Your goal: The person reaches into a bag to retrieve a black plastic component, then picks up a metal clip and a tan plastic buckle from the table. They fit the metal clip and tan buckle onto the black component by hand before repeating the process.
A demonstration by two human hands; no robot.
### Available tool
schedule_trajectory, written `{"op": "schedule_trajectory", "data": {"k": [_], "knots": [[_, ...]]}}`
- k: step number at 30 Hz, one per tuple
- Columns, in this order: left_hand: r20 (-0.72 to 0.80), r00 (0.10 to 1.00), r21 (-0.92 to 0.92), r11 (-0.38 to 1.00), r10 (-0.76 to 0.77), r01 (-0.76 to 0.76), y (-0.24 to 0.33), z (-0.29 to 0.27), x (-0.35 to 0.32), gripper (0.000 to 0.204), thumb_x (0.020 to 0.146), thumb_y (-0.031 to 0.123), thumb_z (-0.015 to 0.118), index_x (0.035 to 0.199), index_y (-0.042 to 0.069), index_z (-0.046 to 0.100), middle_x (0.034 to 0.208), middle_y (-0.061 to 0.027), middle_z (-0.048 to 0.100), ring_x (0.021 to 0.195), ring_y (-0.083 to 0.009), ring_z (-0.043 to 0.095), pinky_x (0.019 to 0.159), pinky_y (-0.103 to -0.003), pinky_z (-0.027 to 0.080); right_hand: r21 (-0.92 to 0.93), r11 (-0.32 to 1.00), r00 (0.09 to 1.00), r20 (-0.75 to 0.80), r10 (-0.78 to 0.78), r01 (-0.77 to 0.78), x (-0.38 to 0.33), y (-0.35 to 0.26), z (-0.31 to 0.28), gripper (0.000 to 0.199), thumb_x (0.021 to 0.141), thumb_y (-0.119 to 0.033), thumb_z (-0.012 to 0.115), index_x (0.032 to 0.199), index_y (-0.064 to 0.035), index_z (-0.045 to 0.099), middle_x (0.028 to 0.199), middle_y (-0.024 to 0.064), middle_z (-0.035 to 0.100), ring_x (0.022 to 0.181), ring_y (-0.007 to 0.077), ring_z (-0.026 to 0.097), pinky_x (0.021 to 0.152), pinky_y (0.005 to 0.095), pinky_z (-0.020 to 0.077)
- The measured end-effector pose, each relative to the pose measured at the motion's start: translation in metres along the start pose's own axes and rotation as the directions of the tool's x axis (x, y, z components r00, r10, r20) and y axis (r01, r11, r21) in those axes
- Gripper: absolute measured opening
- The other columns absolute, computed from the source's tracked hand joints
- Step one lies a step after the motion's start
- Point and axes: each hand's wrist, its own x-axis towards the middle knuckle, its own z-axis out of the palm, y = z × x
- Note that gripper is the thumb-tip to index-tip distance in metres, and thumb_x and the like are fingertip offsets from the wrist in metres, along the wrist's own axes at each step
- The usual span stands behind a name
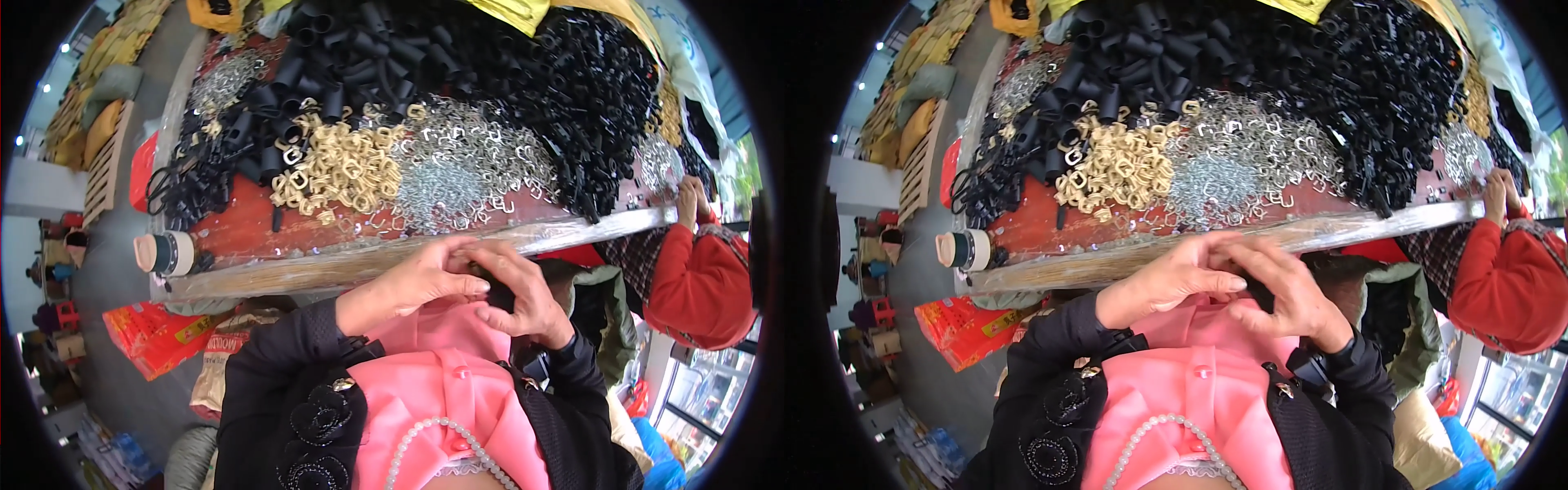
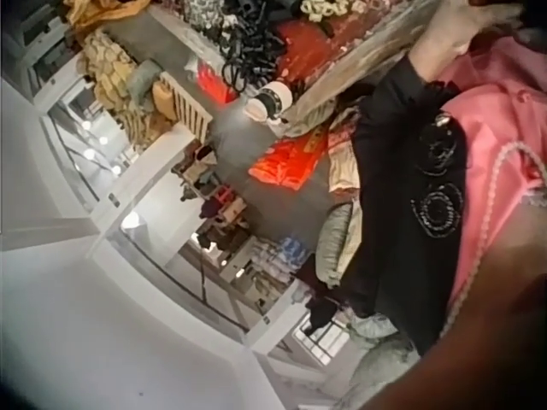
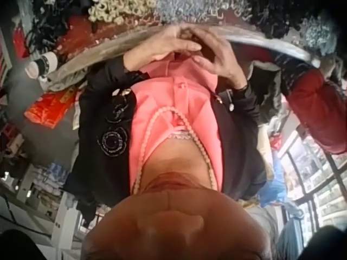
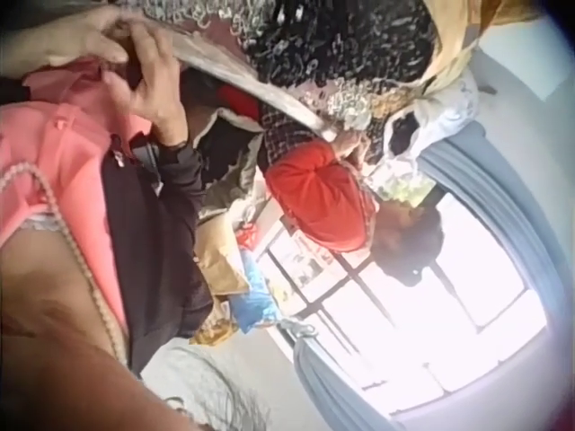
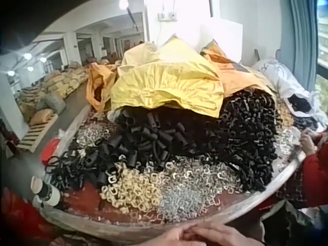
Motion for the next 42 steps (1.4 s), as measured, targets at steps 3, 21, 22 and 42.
{"op": "schedule_trajectory", "data": {"k": [3,21,22,42], "knots": [[-0.059,0.998,0.024,1.0,0.021,-0.019,0.002,-0.011,-0.011,0.052,0.074,0.007,0.061,0.119,0.0,0.035,0.094,-0.0113,0.056,0.074,-0.0134,0.057,0.064,-0.024,0.048,-0.235,0.957,0.927,-0.368,0.074,-0.17,-0.025,0.015,-0.008,0.039,0.066,-0.017,0.057,0.098,0.0044,0.051,0.092,0.0137,0.054,0.084,0.0241,0.053,0.076,0.0305,0.0408],[-0.326,0.251,0.554,-0.031,0.912,0.832,0.053,-0.216,-0.154,0.033,0.071,0.012,0.062,0.1,0.001,0.052,0.084,-0.0135,0.056,0.075,-0.0309,0.055,0.068,-0.033,0.045,-0.509,0.54,0.653,-0.75,0.104,-0.67,-0.161,0.074,-0.064,0.027,0.068,-0.003,0.06,0.095,-0.0002,0.052,0.099,0.0145,0.051,0.095,0.0289,0.048,0.083,0.0343,0.0374],[-0.351,0.28,0.598,-0.016,0.893,0.801,0.054,-0.219,-0.156,0.03,0.072,0.013,0.061,0.098,0.002,0.053,0.083,-0.0116,0.056,0.074,-0.0285,0.055,0.067,-0.033,0.045,-0.505,0.57,0.662,-0.744,0.094,-0.649,-0.148,0.07,-0.063,0.027,0.068,-0.001,0.06,0.094,-0.0001,0.053,0.098,0.0144,0.052,0.093,0.0283,0.049,0.082,0.0337,0.0379],[-0.289,0.936,-0.251,0.928,0.2,-0.275,0.019,-0.072,-0.042,0.028,0.081,0.007,0.052,0.106,-0.002,0.047,0.082,-0.0064,0.054,0.064,-0.0101,0.055,0.049,-0.017,0.046,-0.511,0.841,0.956,-0.292,0.023,-0.176,0.034,0.088,0.009,0.01,0.071,-0.003,0.056,0.081,-0.0024,0.054,0.075,0.0105,0.051,0.067,0.028,0.052,0.058,0.0327,0.042]]}}
